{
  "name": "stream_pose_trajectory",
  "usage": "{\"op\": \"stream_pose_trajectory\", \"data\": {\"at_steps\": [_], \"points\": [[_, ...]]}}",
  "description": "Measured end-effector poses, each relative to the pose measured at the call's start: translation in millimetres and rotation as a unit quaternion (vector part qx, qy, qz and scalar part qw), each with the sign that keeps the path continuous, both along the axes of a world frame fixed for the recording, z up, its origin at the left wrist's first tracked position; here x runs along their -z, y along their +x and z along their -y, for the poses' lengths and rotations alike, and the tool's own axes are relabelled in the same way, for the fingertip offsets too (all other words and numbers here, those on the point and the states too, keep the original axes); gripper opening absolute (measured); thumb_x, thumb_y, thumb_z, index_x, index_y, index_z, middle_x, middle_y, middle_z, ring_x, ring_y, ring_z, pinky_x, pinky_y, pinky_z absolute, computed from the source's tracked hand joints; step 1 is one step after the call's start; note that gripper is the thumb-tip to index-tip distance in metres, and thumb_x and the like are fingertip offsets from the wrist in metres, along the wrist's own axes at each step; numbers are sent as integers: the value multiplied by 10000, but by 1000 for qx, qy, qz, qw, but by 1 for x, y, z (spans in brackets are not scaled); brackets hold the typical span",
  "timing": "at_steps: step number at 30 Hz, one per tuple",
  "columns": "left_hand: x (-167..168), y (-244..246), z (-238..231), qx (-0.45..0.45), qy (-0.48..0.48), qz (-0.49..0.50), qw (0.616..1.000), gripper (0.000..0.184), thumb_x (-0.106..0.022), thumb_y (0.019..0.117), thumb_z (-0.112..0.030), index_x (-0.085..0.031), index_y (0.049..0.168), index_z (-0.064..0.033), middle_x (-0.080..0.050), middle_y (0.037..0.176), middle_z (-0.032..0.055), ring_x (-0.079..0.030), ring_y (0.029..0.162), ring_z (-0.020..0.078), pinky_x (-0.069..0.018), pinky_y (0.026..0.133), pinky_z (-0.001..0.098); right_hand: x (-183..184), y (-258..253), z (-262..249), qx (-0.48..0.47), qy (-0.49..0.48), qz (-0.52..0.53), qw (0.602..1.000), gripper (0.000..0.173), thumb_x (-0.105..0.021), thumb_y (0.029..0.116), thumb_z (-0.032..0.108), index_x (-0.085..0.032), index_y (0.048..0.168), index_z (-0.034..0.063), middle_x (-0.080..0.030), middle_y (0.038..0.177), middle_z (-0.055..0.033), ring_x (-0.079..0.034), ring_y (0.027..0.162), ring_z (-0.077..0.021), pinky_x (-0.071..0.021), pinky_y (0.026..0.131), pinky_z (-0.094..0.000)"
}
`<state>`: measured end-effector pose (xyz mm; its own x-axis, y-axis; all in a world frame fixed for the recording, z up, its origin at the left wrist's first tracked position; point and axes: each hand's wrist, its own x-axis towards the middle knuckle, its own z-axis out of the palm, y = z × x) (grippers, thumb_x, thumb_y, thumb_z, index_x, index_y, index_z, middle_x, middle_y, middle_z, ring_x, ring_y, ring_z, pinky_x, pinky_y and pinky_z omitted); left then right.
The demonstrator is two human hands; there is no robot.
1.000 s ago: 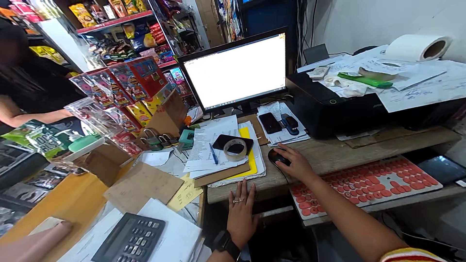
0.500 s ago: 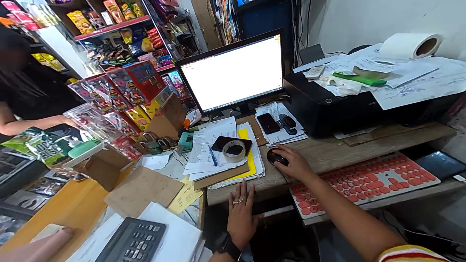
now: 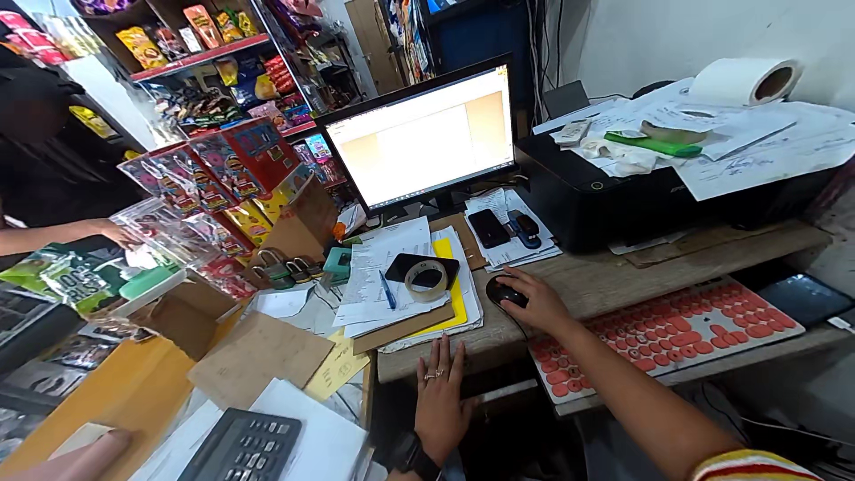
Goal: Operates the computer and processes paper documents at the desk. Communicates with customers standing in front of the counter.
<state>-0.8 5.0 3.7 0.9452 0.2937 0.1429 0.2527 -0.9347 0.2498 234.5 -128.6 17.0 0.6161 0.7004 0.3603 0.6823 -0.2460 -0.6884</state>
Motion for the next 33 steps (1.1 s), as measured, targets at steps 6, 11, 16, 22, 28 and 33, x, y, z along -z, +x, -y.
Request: {"op": "stream_pose_trajectory", "data": {"at_steps": [6, 11, 16, 22, 28, 33], "points": [[1, 0, -1, -3, 1, -3, 1000, 891, -820, 809, -309, -412, 1550, -27, -287, 1630, 276, -227, 1531, 460, -118, 1187, 707, 1, 0, -2, 14, -4, 3, 1000, 427, -643, 965, 244, -670, 1345, 51, -499, 1535, -197, -537, 1347, -417, -398, 1124, -556], [2, -1, -1, -2, 6, 9, 1000, 883, -816, 810, -316, -423, 1544, -25, -301, 1625, 274, -235, 1529, 459, -121, 1181, 713, -2, -2, -1, 21, -16, 2, 1000, 421, -634, 975, 247, -669, 1346, 52, -489, 1542, -198, -529, 1353, -420, -400, 1124, -540], [6, -1, -2, 3, 15, 18, 1000, 904, -834, 784, -303, -428, 1540, -20, -307, 1621, 278, -252, 1519, 471, -141, 1172, 722, -1, -2, -2, 28, -15, 2, 1000, 419, -628, 977, 251, -670, 1345, 54, -486, 1544, -200, -530, 1349, -425, -400, 1121, -543], [7, -1, -1, 2, 28, 15, 999, 916, -835, 783, -287, -411, 1549, -18, -296, 1620, 291, -250, 1521, 469, -142, 1172, 718, -3, -2, -2, 32, -24, -2, 999, 426, -618, 982, 251, -660, 1358, 54, -476, 1551, -199, -528, 1348, -426, -401, 1121, -538], [2, 2, 0, -10, 27, -30, 999, 936, -814, 822, -303, -341, 1585, -37, -215, 1659, 265, -169, 1556, 425, -89, 1204, 677, -8, -2, -4, 39, -44, -5, 998, 453, -613, 996, 251, -620, 1407, 60, -456, 1567, -198, -500, 1380, -414, -377, 1150, -526], [-17, 2, 5, -5, -20, -102, 995, 916, -749, 904, -277, -225, 1626, -69, -87, 1694, 237, -38, 1584, 377, -24, 1221, 647, -7, 0, -2, 49, -25, 3, 998, 450, -641, 984, 274, -649, 1362, 31, -492, 1520, -248, -525, 1353, -433, -404, 1125, -554]]}}
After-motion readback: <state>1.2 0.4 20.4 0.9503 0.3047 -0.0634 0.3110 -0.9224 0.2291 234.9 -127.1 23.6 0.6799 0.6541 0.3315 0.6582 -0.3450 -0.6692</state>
